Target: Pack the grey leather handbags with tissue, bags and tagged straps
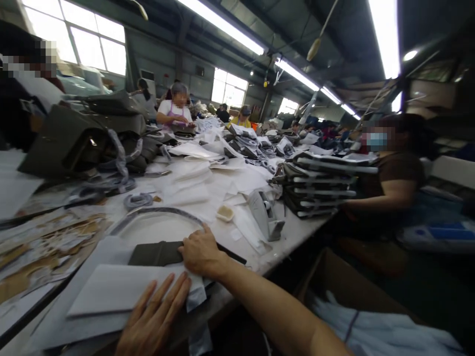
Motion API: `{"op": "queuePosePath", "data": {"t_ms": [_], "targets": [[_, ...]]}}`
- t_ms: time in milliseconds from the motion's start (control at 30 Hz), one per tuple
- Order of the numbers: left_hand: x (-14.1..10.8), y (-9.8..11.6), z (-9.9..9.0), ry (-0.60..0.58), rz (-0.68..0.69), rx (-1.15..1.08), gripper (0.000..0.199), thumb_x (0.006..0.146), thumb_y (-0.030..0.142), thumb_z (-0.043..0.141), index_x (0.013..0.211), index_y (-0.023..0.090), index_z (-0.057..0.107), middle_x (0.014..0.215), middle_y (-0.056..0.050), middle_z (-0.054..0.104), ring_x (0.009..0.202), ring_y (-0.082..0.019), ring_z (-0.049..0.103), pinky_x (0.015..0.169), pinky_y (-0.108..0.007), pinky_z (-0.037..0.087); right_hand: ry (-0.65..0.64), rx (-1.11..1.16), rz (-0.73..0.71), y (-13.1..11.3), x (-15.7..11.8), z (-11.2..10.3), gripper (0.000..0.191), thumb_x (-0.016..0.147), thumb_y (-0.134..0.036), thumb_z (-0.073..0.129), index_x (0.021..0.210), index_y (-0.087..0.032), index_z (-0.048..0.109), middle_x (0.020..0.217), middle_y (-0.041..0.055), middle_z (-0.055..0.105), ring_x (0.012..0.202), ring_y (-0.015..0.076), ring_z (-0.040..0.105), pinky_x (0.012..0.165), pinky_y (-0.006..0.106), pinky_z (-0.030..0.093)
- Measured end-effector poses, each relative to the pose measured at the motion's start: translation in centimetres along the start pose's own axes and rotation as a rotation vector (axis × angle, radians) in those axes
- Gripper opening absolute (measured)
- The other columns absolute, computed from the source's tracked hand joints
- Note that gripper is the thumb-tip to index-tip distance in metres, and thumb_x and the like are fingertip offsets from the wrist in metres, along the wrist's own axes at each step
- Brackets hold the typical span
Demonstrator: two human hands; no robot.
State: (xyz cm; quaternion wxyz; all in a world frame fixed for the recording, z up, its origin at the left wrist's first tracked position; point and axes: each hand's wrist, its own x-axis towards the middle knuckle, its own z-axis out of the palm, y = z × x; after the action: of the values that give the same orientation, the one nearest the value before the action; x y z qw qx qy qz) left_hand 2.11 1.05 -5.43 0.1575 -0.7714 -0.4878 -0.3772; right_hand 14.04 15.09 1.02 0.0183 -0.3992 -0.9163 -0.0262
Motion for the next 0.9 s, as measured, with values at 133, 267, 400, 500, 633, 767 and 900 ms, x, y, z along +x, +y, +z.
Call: {"op": "queuePosePath", "data": {"t_ms": [133,267,400,500,633,767,900], "targets": [[0.2,0.3,-0.5,-0.016,-0.004,0.006,0.054,0.094,0.025,0.035,0.147,0.034,0.04,0.136,0.002,0.06,0.123,-0.021,0.056,0.121,-0.041,0.019,-0.016,-0.013,0.007,0.4,0.2,0.1,0.052,0.098,-0.049,0.038,0.101,-0.01,0.072,0.108,0.0169,0.072,0.113,0.0314,0.058,0.111,0.058,0.021],[0.3,0.4,-0.5,-0.025,0.003,0.001,0.052,0.094,0.026,0.033,0.145,0.037,0.042,0.137,0.003,0.059,0.124,-0.022,0.056,0.121,-0.041,0.019,-0.035,0.105,-0.08,1.1,-0.9,-1.1,0.049,0.097,-0.05,0.043,0.111,-0.01,0.066,0.12,0.0152,0.067,0.126,0.0301,0.05,0.113,0.057,0.022],[0.3,0.3,-0.1,0.015,-0.014,-0.012,0.051,0.096,0.023,0.03,0.142,0.038,0.045,0.135,0.004,0.06,0.122,-0.02,0.057,0.12,-0.04,0.021,-0.017,0.178,-0.139,0.9,-4.1,-2.6,0.042,0.096,-0.044,0.048,0.119,-0.01,0.06,0.13,0.0159,0.062,0.13,0.0288,0.048,0.115,0.054,0.025],[0.5,0.4,-0.3,0.038,0.001,0.012,0.049,0.098,0.02,0.029,0.139,0.034,0.051,0.132,0.003,0.062,0.121,-0.019,0.058,0.119,-0.039,0.022,0.093,0.254,-0.158,0.2,-7.5,-2.6,0.031,0.1,-0.035,0.043,0.113,-0.015,0.063,0.123,0.0113,0.066,0.128,0.0246,0.051,0.116,0.05,0.026],[0.6,0.5,-1.1,-0.055,0.089,0.136,0.043,0.097,0.015,0.033,0.13,0.026,0.06,0.132,-0.001,0.063,0.124,-0.02,0.055,0.119,-0.039,0.023,0.35,0.418,-0.161,0.0,-11.1,-0.3,0.028,0.099,-0.028,0.047,0.12,-0.017,0.061,0.125,0.0106,0.066,0.124,0.0224,0.056,0.118,0.049,0.026],[0.5,0.8,-1.4,-0.105,0.067,0.207,0.039,0.097,0.018,0.04,0.131,0.027,0.058,0.133,-0.003,0.062,0.127,-0.021,0.053,0.117,-0.044,0.027,0.564,0.511,-0.219,0.4,-12.3,2.4,0.03,0.094,-0.025,0.056,0.122,-0.018,0.062,0.123,0.0112,0.068,0.122,0.0244,0.057,0.112,0.05,0.037],[0.7,1.3,-1.7,-0.125,0.088,0.187,0.038,0.099,0.022,0.039,0.134,0.024,0.055,0.137,-0.005,0.059,0.133,-0.021,0.047,0.119,-0.045,0.024,0.637,0.525,-0.219,0.4,-12.2,3.1,0.027,0.093,-0.025,0.058,0.118,-0.02,0.065,0.117,0.01,0.07,0.117,0.0243,0.061,0.108,0.05,0.042]]}}
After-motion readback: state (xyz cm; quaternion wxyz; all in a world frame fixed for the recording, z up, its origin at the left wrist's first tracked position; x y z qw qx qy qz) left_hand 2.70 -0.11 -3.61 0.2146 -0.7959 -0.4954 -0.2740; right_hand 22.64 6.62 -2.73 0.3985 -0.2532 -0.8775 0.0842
